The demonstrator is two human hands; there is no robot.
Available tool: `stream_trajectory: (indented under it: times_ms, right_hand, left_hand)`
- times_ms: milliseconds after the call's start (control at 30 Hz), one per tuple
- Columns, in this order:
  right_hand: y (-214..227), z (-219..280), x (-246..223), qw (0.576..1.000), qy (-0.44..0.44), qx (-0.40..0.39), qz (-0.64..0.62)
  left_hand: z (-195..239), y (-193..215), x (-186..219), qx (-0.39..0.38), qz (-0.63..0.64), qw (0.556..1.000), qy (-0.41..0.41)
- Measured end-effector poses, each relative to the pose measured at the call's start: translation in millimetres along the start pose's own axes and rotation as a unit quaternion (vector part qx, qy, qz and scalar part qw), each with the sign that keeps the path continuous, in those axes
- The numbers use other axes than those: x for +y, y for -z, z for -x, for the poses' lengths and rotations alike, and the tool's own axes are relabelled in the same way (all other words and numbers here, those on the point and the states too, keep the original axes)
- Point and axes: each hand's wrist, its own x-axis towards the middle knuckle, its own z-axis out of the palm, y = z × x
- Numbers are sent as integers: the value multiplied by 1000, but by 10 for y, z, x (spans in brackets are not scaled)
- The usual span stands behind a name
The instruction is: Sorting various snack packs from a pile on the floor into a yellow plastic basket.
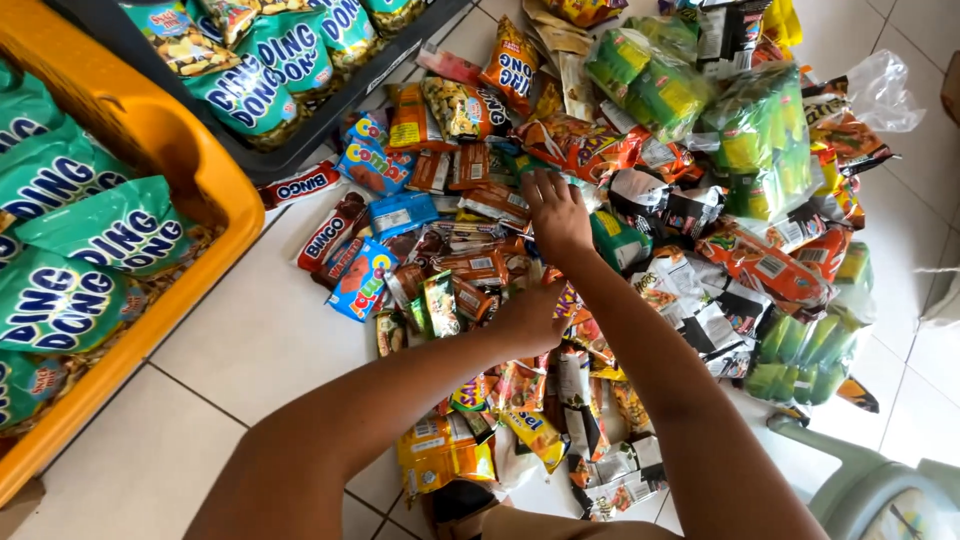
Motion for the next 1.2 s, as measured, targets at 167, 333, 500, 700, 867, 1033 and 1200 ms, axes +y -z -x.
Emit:
stream_trajectory:
  times_ms: [167, 333, 500, 700, 867, 1033, 1200]
  right_hand:
    - [75, 75, 196, 1000, -15, -1, -26]
    - [418, 102, 379, 990, -39, 31, -131]
    - [903, 136, 780, 818, -154, -74, -549]
    - [880, 109, 719, 672, -159, -85, -719]
    - [572, 113, 302, 567, -310, -243, -724]
    - [898, -44, -339, 631, -225, -332, -664]
    - [1246, -301, -826, 666, -149, -313, -660]
  left_hand:
    - [-449, -404, -535, 80, 51, 994, 47]
    - [-807, -284, -1016, 161, 156, 956, 187]
    - [-778, 438, -906, 234, 198, 951, 38]
    - [-587, 913, -554, 113, 326, 938, 40]
    - [-361, 845, -758, 217, 374, 898, 84]
    - [235, 1037, -789, 295, 394, 861, 131]
    - [1105, 1501, -361, 262, 252, 918, 160]
